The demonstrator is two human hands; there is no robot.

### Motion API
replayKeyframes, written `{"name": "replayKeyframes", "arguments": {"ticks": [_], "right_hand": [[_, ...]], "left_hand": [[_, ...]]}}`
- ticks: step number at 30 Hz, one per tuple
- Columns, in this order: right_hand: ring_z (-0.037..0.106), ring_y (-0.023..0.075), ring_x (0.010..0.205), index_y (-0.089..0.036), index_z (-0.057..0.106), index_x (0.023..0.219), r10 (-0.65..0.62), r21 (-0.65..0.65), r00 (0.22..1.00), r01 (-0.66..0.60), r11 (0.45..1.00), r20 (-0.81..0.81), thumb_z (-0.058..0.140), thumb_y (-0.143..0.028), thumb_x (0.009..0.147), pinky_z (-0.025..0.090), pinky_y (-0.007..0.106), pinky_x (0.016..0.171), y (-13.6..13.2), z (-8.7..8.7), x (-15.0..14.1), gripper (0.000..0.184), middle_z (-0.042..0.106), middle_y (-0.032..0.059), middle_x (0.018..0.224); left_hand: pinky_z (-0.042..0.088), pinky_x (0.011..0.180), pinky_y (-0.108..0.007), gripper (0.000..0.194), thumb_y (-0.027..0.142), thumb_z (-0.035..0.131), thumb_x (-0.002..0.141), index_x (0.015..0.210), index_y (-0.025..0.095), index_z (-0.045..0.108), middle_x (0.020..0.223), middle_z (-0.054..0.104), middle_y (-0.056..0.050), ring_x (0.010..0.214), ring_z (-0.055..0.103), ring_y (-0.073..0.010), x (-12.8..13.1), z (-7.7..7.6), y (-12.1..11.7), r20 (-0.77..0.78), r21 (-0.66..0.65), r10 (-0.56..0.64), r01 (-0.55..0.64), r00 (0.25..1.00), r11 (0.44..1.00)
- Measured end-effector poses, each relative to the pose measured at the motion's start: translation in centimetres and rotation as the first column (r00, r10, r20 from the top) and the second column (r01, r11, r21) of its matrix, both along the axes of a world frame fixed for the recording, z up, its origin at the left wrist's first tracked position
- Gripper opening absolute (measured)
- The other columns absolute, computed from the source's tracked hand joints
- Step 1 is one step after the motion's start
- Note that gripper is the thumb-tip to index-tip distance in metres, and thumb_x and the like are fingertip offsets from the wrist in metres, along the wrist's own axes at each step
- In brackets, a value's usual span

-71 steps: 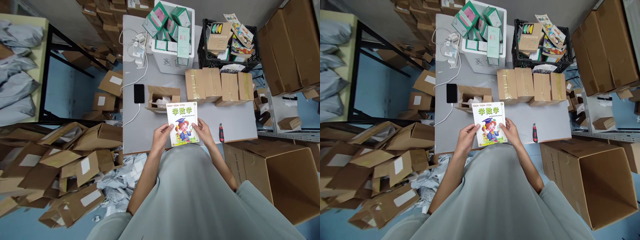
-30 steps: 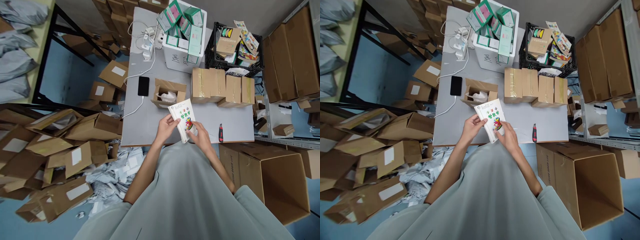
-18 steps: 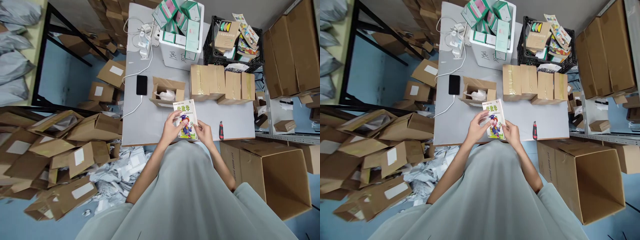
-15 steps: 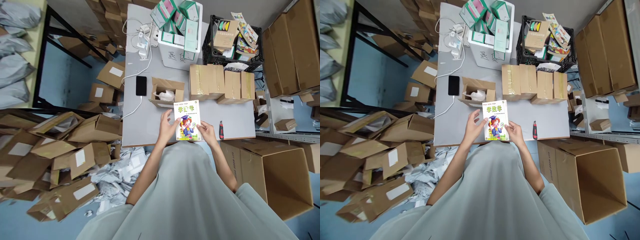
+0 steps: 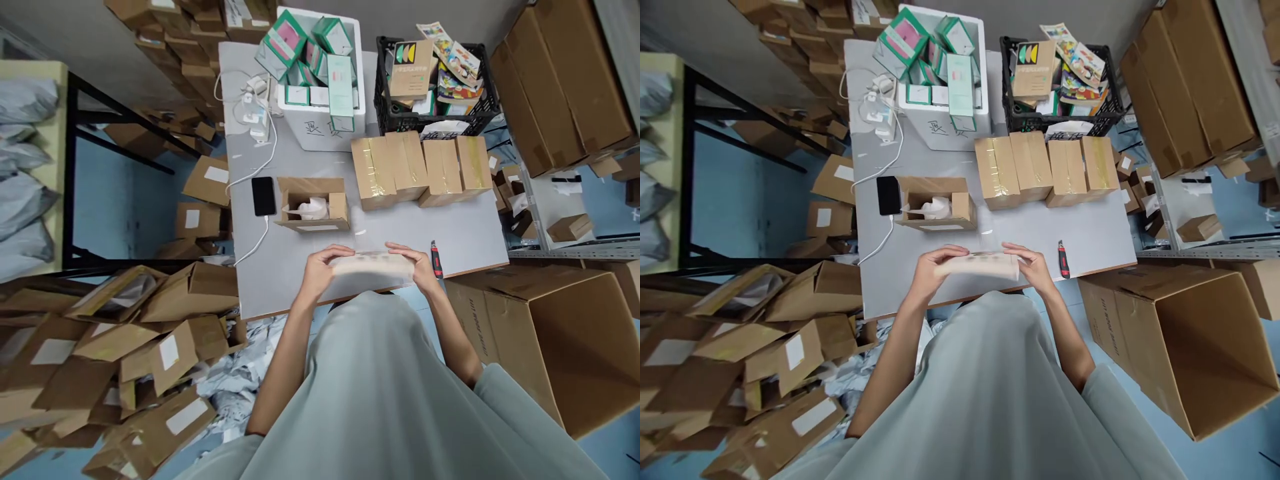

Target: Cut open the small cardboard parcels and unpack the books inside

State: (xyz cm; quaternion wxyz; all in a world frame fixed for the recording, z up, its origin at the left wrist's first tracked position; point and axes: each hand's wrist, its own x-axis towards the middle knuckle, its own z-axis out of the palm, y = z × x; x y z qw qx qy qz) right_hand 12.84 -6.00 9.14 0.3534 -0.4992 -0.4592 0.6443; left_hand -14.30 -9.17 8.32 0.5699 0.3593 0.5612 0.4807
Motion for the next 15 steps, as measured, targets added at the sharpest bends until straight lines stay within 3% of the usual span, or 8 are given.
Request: {"name": "replayKeyframes", "arguments": {"ticks": [3,6,8,11,15], "right_hand": [[0.053,0.0324,0.159,-0.033,0.092,0.101,0.005,0.115,1.000,-0.008,0.993,0.021,0.092,-0.065,0.082,0.039,0.052,0.135,1.1,-0.7,1.4,0.037,0.074,0.0061,0.152],[0.058,0.0314,0.155,-0.032,0.092,0.102,-0.022,0.136,1.000,0.019,0.991,0.020,0.090,-0.066,0.084,0.044,0.049,0.131,1.8,-1.8,2.7,0.039,0.076,0.0072,0.149],[0.069,0.0320,0.140,-0.028,0.091,0.103,-0.050,0.111,0.998,0.047,0.993,0.027,0.090,-0.065,0.083,0.053,0.047,0.122,2.1,-2.5,3.5,0.042,0.082,0.0088,0.136],[0.080,0.0302,0.106,-0.022,0.087,0.097,-0.107,0.030,0.993,0.106,0.994,0.052,0.090,-0.068,0.081,0.064,0.041,0.097,2.6,-3.3,4.7,0.049,0.086,0.0082,0.105],[0.075,0.0242,0.079,-0.020,0.081,0.102,-0.114,-0.099,0.993,0.115,0.988,0.017,0.085,-0.080,0.080,0.058,0.031,0.064,3.6,-3.8,6.0,0.064,0.081,0.0050,0.086]], "left_hand": [[0.054,0.120,-0.053,0.022,0.046,0.094,0.076,0.070,0.027,0.083,0.103,0.085,-0.010,0.128,0.073,-0.0341,0.8,-0.1,1.2,-0.142,0.166,-0.017,0.041,0.990,0.985],[0.057,0.115,-0.052,0.022,0.046,0.091,0.080,0.073,0.026,0.084,0.102,0.086,-0.009,0.125,0.076,-0.0323,2.2,-0.3,2.2,-0.199,0.202,-0.017,0.058,0.980,0.978],[0.060,0.109,-0.048,0.025,0.048,0.093,0.078,0.079,0.024,0.084,0.098,0.086,-0.008,0.112,0.079,-0.0299,3.2,-0.6,2.8,-0.217,0.172,-0.016,0.055,0.976,0.983],[0.065,0.093,-0.039,0.042,0.056,0.097,0.074,0.093,0.021,0.085,0.097,0.086,-0.008,0.093,0.079,-0.0255,4.8,-1.0,3.9,-0.178,0.062,-0.014,0.026,0.984,0.998],[0.066,0.081,-0.035,0.069,0.068,0.092,0.078,0.122,0.016,0.082,0.115,0.085,-0.012,0.092,0.079,-0.0248,7.4,-1.5,5.8,-0.057,-0.069,0.009,-0.013,0.998,0.998]]}}
